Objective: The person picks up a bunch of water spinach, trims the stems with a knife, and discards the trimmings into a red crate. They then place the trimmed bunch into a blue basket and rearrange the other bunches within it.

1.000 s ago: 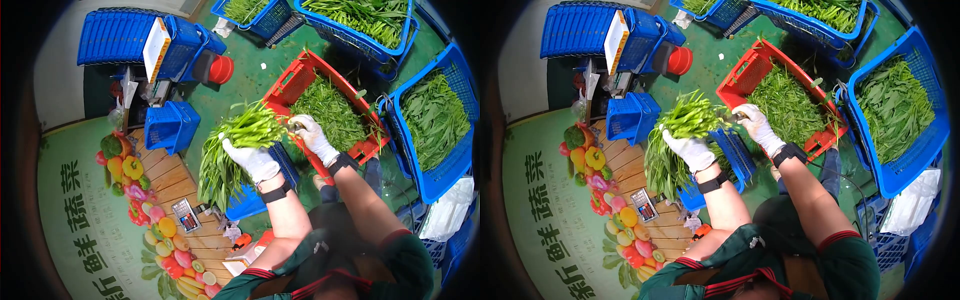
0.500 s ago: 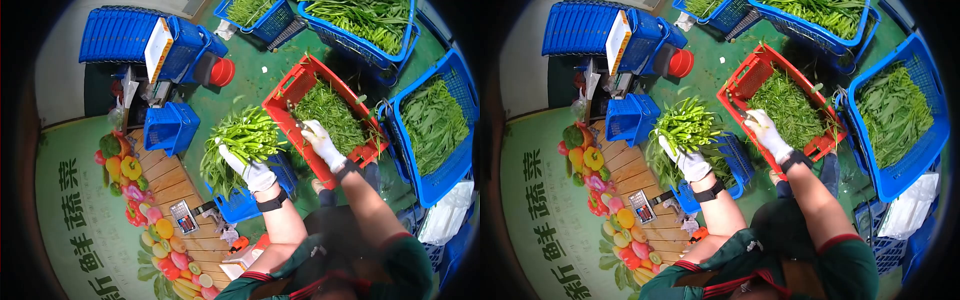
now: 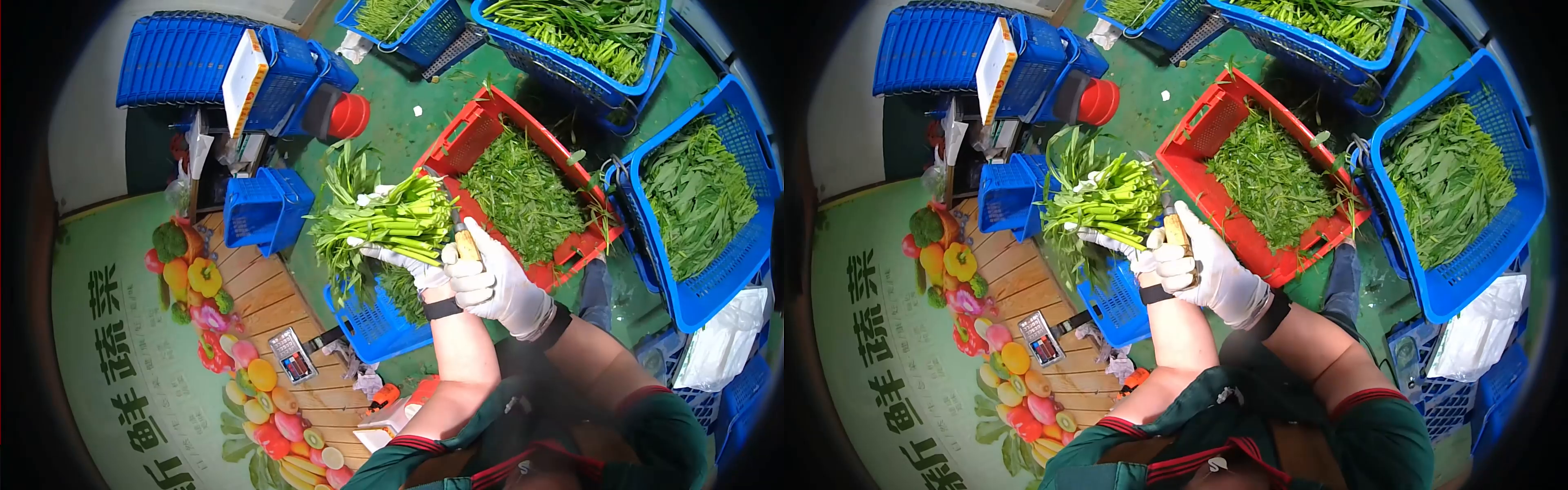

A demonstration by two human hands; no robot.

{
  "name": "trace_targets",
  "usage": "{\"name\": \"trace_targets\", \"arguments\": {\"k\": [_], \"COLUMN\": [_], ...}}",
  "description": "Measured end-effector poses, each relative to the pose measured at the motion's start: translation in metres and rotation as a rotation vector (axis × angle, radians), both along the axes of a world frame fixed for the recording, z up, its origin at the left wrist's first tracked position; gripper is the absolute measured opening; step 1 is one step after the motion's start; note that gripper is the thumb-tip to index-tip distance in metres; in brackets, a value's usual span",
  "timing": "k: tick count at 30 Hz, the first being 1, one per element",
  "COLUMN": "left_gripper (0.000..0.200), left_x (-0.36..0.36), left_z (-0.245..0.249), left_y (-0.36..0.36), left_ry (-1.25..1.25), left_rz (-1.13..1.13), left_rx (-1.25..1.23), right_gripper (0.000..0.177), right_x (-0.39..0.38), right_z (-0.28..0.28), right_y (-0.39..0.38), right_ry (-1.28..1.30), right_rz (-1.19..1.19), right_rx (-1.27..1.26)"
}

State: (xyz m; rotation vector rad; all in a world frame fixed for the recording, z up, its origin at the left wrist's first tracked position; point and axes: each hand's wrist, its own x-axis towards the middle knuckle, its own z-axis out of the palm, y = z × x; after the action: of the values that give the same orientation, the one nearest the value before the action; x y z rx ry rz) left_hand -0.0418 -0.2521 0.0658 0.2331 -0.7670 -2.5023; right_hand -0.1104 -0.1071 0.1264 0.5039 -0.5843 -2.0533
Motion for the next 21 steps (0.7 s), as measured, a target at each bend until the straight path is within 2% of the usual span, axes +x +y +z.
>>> {"name": "trace_targets", "arguments": {"k": [3, 4, 6, 7, 8, 9, 10, 11, 12, 14, 15, 16, 17, 18, 20, 21], "left_gripper": [0.058, 0.057, 0.055, 0.055, 0.054, 0.053, 0.056, 0.057, 0.057, 0.057, 0.058, 0.061, 0.060, 0.060, 0.064, 0.064], "left_x": [-0.046, -0.065, -0.097, -0.108, -0.123, -0.124, -0.127, -0.128, -0.129, -0.120, -0.118, -0.113, -0.107, -0.101, -0.091, -0.087], "left_z": [-0.011, -0.018, -0.028, -0.028, -0.034, -0.047, -0.033, -0.019, -0.012, -0.017, -0.028, -0.024, -0.028, -0.030, -0.011, -0.013], "left_y": [-0.014, -0.015, -0.018, -0.027, -0.031, -0.022, -0.021, -0.013, -0.008, -0.004, -0.010, 0.001, 0.013, 0.020, 0.053, 0.061], "left_ry": [-0.032, -0.043, -0.069, -0.084, -0.100, -0.120, -0.118, -0.053, 0.016, -0.025, 0.015, -0.014, -0.030, -0.037, -0.087, -0.113], "left_rz": [0.015, 0.019, 0.025, 0.027, 0.023, 0.009, -0.024, -0.101, -0.180, -0.304, -0.397, -0.389, -0.437, -0.478, -0.547, -0.538], "left_rx": [-0.033, -0.045, -0.063, -0.070, -0.070, -0.061, -0.071, -0.110, -0.146, -0.066, 0.053, 0.064, 0.030, -0.012, 0.191, 0.240], "right_gripper": [0.052, 0.052, 0.052, 0.053, 0.053, 0.054, 0.054, 0.050, 0.034, 0.020, 0.020, 0.021, 0.024, 0.028, 0.043, 0.053], "right_x": [0.007, 0.012, 0.023, 0.033, 0.039, 0.044, 0.049, 0.048, 0.052, 0.064, 0.069, 0.073, 0.082, 0.091, 0.110, 0.087], "right_z": [-0.001, -0.004, -0.008, -0.015, -0.018, -0.023, -0.026, -0.019, -0.030, -0.052, -0.052, -0.053, -0.086, -0.128, -0.205, -0.171], "right_y": [0.002, 0.004, 0.012, 0.017, 0.027, 0.041, 0.056, 0.079, 0.099, 0.161, 0.188, 0.216, 0.273, 0.306, 0.382, 0.377], "right_ry": [-0.138, -0.140, -0.131, -0.034, -0.037, 0.059, 0.143, 0.423, 0.484, 1.219, 0.871, 0.530, 0.474, 0.458, 0.452, 0.381], "right_rz": [-0.093, -0.094, -0.111, -0.117, -0.127, -0.107, -0.092, 0.059, 0.071, -0.210, -0.185, -0.164, -0.169, -0.141, 0.191, 0.703], "right_rx": [-0.377, -0.377, -0.566, -0.431, -0.419, -0.260, -0.090, 0.664, 0.946, 1.821, 1.900, 1.938, 2.536, 2.826, 3.133, 3.096]}}
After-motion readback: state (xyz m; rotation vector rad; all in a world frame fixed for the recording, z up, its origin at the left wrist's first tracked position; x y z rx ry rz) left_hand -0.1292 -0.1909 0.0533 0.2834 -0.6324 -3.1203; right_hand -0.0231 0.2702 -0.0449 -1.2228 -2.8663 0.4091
